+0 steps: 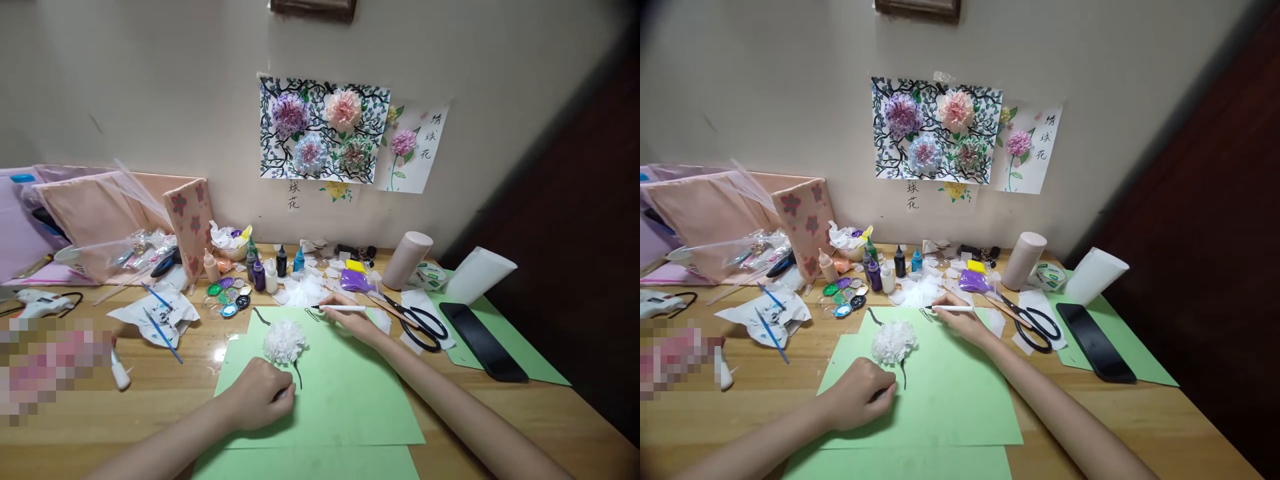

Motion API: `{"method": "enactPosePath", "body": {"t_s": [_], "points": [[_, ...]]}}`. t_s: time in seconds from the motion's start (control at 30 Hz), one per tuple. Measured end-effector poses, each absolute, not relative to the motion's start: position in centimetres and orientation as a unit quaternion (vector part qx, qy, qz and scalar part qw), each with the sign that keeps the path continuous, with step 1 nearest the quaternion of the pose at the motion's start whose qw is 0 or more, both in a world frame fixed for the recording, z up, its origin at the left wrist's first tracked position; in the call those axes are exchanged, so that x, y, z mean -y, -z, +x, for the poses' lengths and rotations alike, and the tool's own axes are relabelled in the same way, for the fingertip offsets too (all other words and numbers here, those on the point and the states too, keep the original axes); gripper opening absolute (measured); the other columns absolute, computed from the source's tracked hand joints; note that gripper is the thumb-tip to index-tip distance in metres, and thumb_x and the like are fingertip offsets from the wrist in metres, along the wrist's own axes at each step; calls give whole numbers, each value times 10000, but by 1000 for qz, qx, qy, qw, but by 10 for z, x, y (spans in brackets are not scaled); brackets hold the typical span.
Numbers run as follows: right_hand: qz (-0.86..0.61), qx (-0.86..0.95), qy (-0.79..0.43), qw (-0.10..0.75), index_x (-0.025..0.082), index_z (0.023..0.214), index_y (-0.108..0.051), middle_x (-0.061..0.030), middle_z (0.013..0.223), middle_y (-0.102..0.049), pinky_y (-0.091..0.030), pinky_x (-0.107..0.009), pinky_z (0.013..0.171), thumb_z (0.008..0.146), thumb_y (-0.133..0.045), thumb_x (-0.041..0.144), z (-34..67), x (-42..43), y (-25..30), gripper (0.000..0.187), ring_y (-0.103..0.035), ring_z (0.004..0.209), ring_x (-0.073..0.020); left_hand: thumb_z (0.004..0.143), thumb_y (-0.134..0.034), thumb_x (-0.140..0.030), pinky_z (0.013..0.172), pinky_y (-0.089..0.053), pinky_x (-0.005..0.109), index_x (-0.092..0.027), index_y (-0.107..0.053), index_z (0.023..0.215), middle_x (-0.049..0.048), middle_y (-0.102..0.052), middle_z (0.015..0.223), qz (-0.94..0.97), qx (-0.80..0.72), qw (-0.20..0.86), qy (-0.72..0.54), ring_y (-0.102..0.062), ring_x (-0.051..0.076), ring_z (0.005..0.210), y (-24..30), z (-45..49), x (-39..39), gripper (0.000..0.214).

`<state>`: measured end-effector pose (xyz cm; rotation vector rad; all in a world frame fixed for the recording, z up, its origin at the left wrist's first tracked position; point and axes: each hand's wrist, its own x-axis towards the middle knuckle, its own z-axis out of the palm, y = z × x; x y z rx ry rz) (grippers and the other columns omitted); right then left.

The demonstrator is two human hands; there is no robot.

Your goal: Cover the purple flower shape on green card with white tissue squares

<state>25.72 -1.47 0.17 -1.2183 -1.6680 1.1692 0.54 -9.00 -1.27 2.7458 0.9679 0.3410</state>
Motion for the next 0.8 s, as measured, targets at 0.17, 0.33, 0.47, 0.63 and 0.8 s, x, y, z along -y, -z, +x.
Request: {"method": "enactPosePath", "body": {"t_s": [0.17, 0.33, 0.47, 0.63, 0.8], "points": [[-478, 633, -476, 380, 210, 939, -574, -48, 905, -664, -442, -311, 684, 843, -584, 447, 259, 18, 11, 256, -602, 800, -193, 771, -441, -168, 478, -188, 274, -178, -365, 538, -44, -363, 419, 933, -322, 110, -114, -342, 97, 374, 11, 5, 91, 245], [-468, 652, -467, 371, 203, 939, -598, -32, 887, -646, -429, -281, 669, 833, -615, 431, 262, 15, 15, 252, -597, 787, -178, 777, -438, -165, 485, -160, 264, -172, -356, 547, -45, -348, 420, 923, -333, 159, -109, -245, 85, 385, 11, 5, 90, 244], [-456, 651, -488, 361, 216, 1024, -613, -54, 1019, -662, -448, -304, 778, 873, -569, 424, 265, 16, 12, 261, -619, 947, -208, 784, -428, -175, 494, -153, 259, -172, -339, 570, -46, -368, 429, 918, -335, 182, -109, -203, 90, 409, 11, 5, 89, 232], [-456, 654, -493, 349, 220, 1027, -615, -63, 1021, -678, -455, -321, 800, 881, -560, 422, 266, 17, 11, 256, -631, 970, -222, 775, -428, -174, 493, -147, 261, -174, -334, 573, -48, -381, 426, 917, -334, 189, -112, -188, 96, 417, 10, 6, 90, 222], [-465, 667, -479, 329, 217, 1024, -614, -64, 1023, -682, -451, -316, 770, 881, -559, 412, 267, 19, 11, 248, -628, 954, -221, 769, -430, -174, 487, -147, 261, -174, -329, 572, -47, -407, 424, 918, -328, 185, -120, -196, 96, 414, 9, 6, 90, 222]]}}
